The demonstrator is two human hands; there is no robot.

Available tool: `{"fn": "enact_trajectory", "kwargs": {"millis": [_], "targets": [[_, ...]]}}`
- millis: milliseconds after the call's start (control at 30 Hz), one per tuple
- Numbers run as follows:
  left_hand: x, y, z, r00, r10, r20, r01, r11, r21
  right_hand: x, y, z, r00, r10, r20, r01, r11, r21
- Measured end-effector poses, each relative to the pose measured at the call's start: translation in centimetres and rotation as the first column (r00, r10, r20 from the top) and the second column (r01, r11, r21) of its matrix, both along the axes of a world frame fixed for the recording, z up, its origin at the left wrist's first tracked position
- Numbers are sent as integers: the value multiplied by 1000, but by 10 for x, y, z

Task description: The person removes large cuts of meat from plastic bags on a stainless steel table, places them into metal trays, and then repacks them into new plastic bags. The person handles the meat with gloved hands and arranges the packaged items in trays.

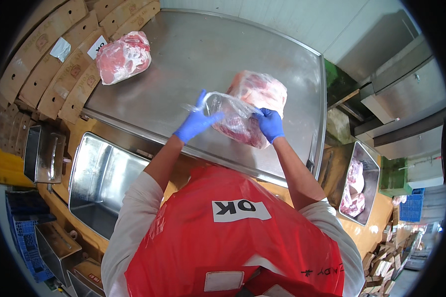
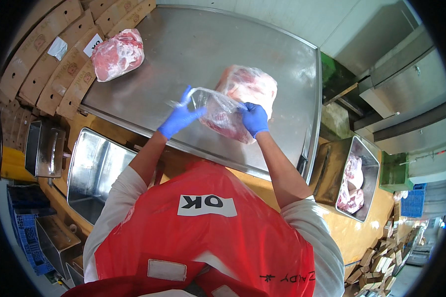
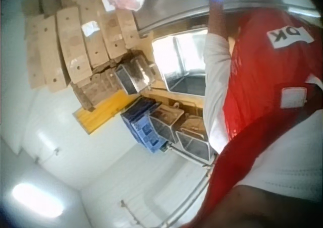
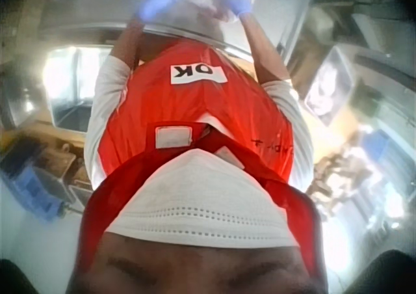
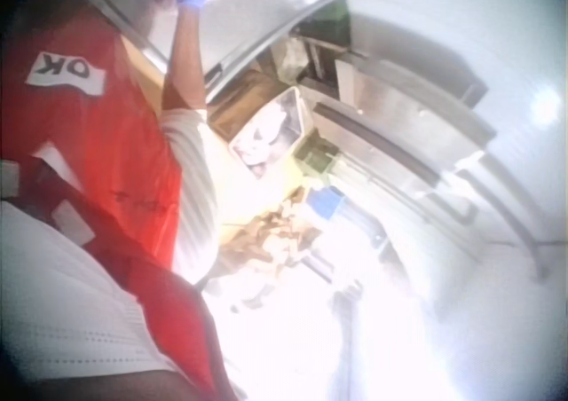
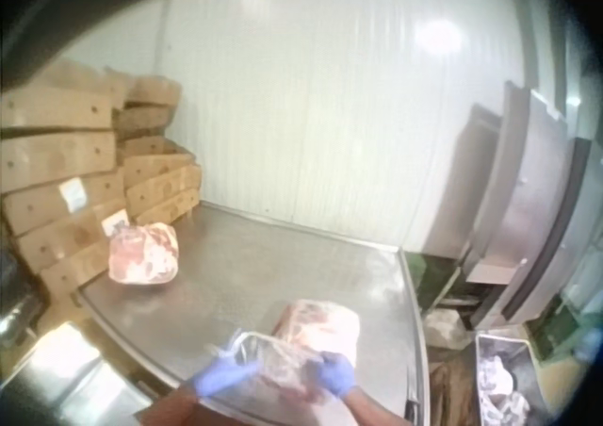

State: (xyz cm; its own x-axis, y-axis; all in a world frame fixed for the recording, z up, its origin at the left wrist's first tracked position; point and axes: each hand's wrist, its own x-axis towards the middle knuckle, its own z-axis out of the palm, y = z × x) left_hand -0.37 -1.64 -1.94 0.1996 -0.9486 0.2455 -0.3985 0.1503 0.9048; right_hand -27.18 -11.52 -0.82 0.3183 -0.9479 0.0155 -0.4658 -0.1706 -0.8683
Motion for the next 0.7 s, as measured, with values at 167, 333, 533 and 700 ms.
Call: {"fn": "enact_trajectory", "kwargs": {"millis": [167, 333, 533, 700], "targets": [[-34, -8, -32, 980, -47, 195, 17, 988, 153, -12, -3, -12, 983, 17, 185, -35, 995, 92], [-6, -19, -51, 979, -44, 199, -24, 945, 326, -22, -1, -14, 979, 39, 199, -49, 998, 47], [16, -18, -80, 604, 280, -746, -46, 947, 318, -15, 23, -9, 999, 13, 31, -4, 963, -270], [-4, -2, -61, 468, 264, -843, 33, 949, 315, -27, 51, -30, 951, 122, -285, -278, 740, -612]]}}
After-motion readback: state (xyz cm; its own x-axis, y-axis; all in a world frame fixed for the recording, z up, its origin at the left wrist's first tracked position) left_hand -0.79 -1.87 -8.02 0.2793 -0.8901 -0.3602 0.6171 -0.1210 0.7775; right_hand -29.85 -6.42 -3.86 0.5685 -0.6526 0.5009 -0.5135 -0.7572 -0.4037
